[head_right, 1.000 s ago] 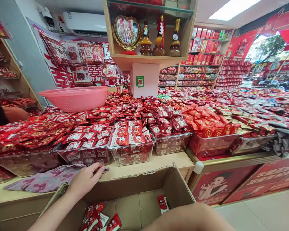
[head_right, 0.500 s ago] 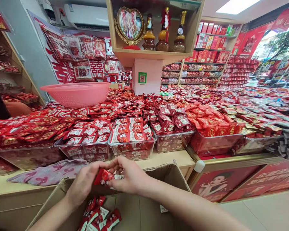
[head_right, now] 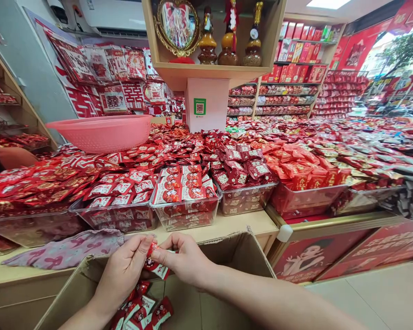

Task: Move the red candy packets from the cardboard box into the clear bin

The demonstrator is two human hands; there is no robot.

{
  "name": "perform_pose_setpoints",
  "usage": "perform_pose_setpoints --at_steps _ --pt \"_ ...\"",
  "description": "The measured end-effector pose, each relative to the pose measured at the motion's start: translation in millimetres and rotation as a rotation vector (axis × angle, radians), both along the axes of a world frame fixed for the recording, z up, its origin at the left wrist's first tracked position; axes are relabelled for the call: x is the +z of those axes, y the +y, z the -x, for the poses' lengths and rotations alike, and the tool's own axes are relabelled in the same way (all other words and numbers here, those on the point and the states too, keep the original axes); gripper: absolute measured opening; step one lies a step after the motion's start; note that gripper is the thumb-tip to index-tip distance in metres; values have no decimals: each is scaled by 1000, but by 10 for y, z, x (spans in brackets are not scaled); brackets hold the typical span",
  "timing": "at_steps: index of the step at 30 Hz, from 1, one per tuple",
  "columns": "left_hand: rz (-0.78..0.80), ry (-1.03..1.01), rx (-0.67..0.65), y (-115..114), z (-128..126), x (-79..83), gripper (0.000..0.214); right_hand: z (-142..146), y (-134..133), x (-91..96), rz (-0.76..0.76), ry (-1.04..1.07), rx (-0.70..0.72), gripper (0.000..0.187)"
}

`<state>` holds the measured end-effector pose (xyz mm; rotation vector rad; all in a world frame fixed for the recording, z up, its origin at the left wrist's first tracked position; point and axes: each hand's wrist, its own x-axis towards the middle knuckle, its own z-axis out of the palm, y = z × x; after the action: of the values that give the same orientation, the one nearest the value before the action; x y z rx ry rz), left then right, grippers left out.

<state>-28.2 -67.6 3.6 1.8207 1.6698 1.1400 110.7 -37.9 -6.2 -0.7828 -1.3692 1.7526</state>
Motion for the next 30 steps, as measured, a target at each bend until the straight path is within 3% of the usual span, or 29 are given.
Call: perform_pose_setpoints --at_steps 3,13,15,18,20,22,30 --pt "-13 34 -28 -6 0 -3 29 2 -2 -37 54 55 25 42" --pt "-54 193 -139 0 50 -3 31 -64 15 -72 22 -1 98 41" --pt "-46 123 -125 -8 41 18 31 -71 12 -61 -1 6 77 40" --pt "19 -138 -92 -14 -3 51 27 -67 1 -29 0 62 17 38" --pt "103 -336 -137 -10 -47 45 23 -62 -12 1 43 126 -56 36" --pt "178 -466 -207 -3 -92 13 35 -63 -23 26 93 171 -108 34" --pt "404 -679 -281 47 -91 -31 42 -109 48 21 81 156 -86 35"
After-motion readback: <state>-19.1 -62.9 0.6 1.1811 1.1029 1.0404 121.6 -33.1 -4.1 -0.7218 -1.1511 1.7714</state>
